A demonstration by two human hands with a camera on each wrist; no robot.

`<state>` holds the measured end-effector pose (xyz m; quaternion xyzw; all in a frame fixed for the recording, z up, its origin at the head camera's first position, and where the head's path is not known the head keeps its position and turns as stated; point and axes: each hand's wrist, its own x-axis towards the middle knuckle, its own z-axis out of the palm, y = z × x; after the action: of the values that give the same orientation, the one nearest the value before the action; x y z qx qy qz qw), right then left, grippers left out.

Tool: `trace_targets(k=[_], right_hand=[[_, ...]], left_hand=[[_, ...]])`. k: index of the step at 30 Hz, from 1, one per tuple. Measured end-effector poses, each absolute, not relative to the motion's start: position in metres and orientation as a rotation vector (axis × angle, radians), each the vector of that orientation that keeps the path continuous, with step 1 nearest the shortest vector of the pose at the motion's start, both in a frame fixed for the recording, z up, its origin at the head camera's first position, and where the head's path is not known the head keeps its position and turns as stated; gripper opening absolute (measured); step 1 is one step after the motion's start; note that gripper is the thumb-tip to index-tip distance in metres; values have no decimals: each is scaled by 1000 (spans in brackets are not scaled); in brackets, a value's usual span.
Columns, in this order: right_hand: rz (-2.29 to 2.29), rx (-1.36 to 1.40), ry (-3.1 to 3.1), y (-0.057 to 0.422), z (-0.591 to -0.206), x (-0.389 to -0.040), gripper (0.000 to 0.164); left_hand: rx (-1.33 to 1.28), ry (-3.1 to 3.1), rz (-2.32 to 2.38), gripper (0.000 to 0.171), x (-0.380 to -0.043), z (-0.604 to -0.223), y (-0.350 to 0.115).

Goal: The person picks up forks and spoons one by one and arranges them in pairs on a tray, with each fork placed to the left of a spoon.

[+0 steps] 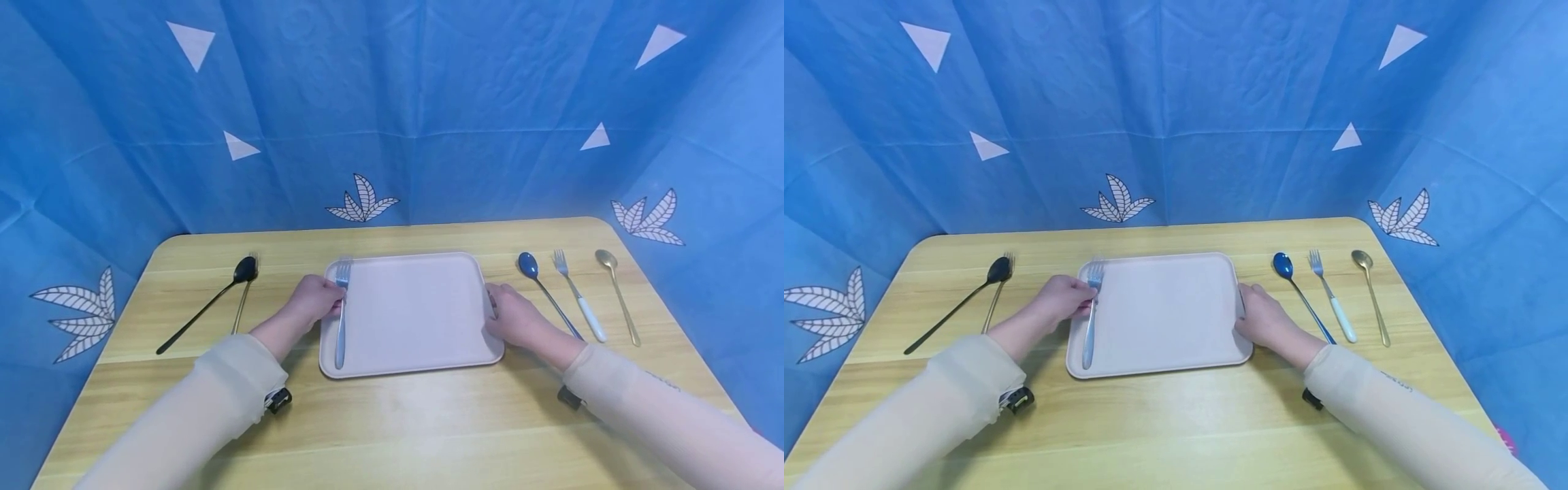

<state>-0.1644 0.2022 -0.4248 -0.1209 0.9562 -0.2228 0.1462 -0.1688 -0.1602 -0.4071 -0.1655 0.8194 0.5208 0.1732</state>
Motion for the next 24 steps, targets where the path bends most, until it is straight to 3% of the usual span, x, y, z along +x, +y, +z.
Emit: trace_targets(k=[10, 17, 24], right_hand=[[-654, -326, 2745, 203, -427, -164, 76], [-656, -327, 2747, 204, -427, -165, 76], [-662, -324, 2741, 203, -426, -164, 76]], left_hand=[[-419, 2568, 1156, 16, -167, -409, -154], [-326, 2681, 1029, 39, -164, -410, -150], [-323, 2691, 1013, 41, -163, -409, -151]])
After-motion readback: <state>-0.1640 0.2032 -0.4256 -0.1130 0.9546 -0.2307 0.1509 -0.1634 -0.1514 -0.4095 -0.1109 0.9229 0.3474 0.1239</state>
